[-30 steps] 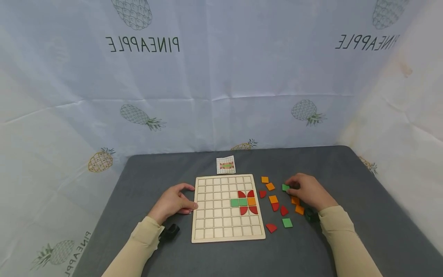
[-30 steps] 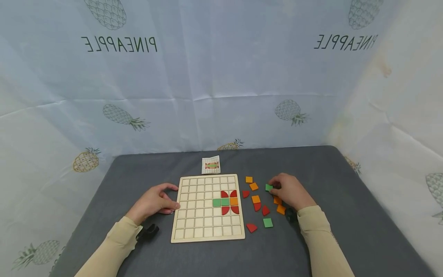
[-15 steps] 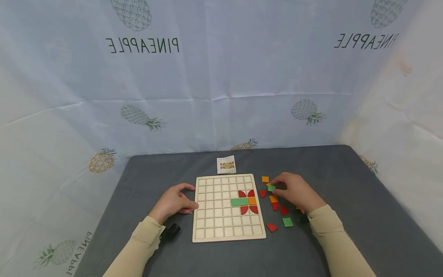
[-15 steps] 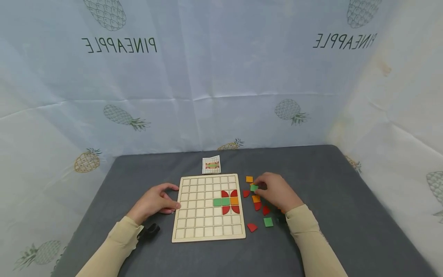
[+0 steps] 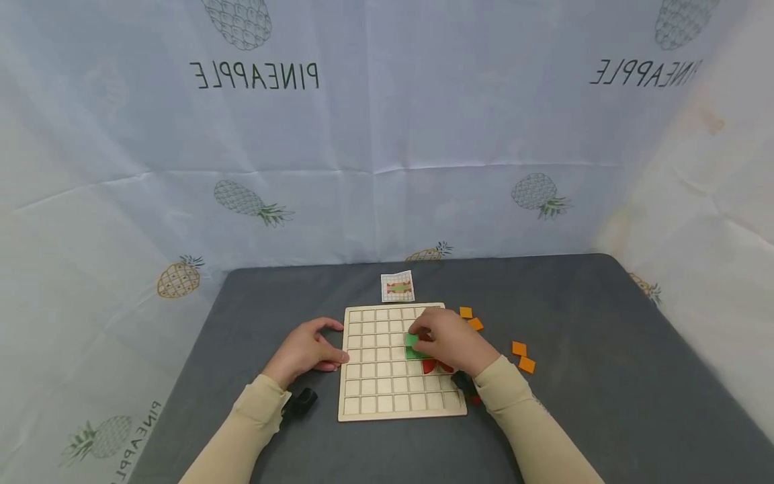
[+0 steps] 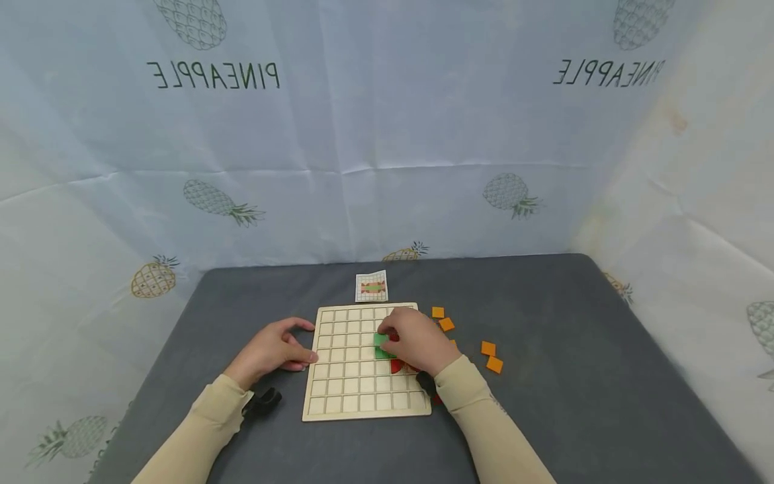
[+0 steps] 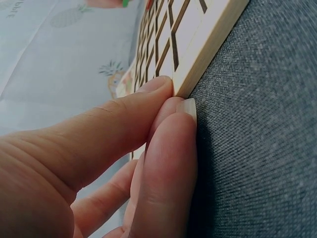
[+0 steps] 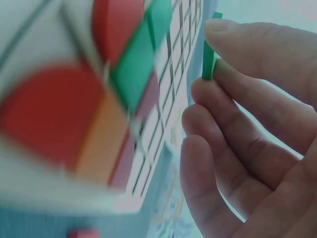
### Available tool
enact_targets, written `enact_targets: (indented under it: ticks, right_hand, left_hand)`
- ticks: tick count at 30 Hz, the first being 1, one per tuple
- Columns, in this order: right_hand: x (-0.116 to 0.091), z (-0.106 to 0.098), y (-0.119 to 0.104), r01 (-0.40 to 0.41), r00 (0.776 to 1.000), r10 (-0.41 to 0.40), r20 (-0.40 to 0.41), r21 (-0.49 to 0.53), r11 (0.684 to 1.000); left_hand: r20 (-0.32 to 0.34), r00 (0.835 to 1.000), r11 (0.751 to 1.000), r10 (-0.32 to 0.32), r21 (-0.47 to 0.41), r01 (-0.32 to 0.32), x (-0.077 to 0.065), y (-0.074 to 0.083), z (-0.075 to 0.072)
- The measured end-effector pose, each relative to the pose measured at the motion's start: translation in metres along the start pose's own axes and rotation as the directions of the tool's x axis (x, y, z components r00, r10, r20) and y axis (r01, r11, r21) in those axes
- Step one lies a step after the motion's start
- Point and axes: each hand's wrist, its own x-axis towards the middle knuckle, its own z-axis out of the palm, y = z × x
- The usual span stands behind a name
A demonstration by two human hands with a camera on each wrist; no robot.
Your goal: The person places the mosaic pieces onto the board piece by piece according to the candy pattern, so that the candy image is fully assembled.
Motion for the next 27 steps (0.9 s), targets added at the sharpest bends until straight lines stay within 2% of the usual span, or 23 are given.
enact_targets:
  ticks: [2, 8, 27]
  right_hand:
    - [0.001, 0.006, -0.006, 0.041, 0.999, -0.041, 0.004, -0.027, 0.999]
    - [0.002, 0.017, -0.013, 0.097, 0.995, -0.097, 0.007, -0.065, 0.993]
    - [0.007, 0.024, -0.017, 0.117, 0.993, -0.117, 0.01, -0.095, 0.989]
  left_hand:
    - [-0.001, 1.0, 1.0, 0.0, -0.006, 0.0, 0.001, 0.0, 0.001]
    - [-0.006, 1.0, 1.0, -0.004, -0.006, 0.004, 0.0, -0.002, 0.001]
    - [-0.011, 1.0, 1.0, -0.013, -0.001, 0.013, 0.002, -0.002, 0.0]
